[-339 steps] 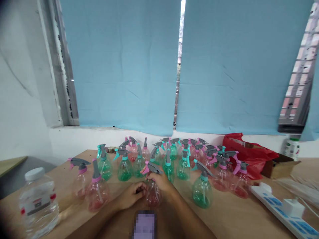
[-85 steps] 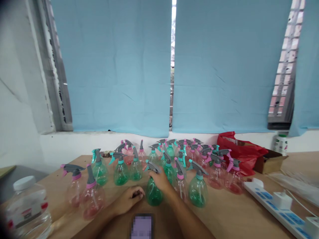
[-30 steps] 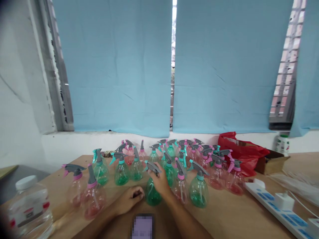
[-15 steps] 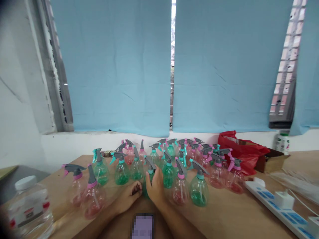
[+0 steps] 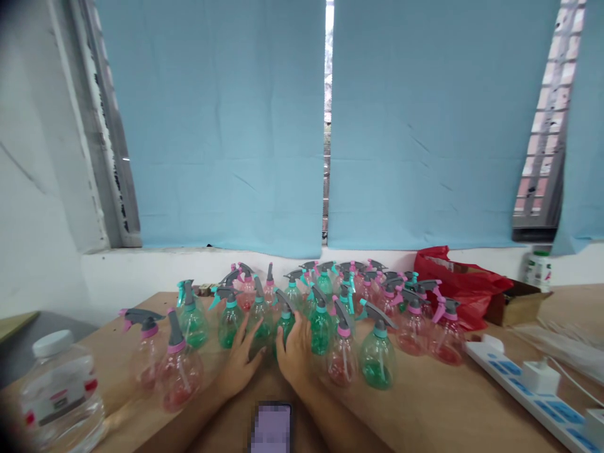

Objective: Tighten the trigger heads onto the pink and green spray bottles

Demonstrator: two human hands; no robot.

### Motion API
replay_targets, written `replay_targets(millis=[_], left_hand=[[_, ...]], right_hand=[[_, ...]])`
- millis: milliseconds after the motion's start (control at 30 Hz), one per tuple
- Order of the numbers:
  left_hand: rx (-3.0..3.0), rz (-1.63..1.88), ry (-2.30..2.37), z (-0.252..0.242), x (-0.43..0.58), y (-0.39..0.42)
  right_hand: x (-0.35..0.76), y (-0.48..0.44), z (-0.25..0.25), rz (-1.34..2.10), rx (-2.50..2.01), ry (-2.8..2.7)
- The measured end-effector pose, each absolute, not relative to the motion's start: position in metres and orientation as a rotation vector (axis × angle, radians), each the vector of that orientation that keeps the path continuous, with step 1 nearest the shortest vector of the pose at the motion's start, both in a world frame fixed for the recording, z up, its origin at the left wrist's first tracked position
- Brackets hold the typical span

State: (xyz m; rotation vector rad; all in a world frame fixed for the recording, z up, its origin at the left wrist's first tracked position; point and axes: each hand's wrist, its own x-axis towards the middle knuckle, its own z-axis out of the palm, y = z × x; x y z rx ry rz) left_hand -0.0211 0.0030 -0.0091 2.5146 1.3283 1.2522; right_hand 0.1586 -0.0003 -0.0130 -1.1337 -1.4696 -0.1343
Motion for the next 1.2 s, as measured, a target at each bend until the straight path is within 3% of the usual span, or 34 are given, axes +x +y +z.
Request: replay_targets(millis=[367, 633, 767, 933, 1200], left_hand=[[2.508, 1.135, 1.327, -0.011, -0.022, 0.007], [2.463, 1.139, 1.269, -0.013, -0.023, 0.009], [2.430, 1.172, 1.281, -0.012, -0.022, 0.009], [2.451, 1.202, 1.259, -0.016, -0.022, 0.012], [2.518, 1.164, 1.298, -0.033, -0.025, 0.022]], right_hand=[[0.160, -0.002, -0.009, -0.034, -1.098, -1.479], [0.163, -0.024, 0.012, -0.188, -0.984, -1.581], [0.159, -0.031, 0.029, -0.024, -0.839, -1.792], [0.130, -0.008, 0.041, 0.227, -1.068, -1.614], [0.092, 0.043, 0.068, 0.237, -1.454, -1.589]])
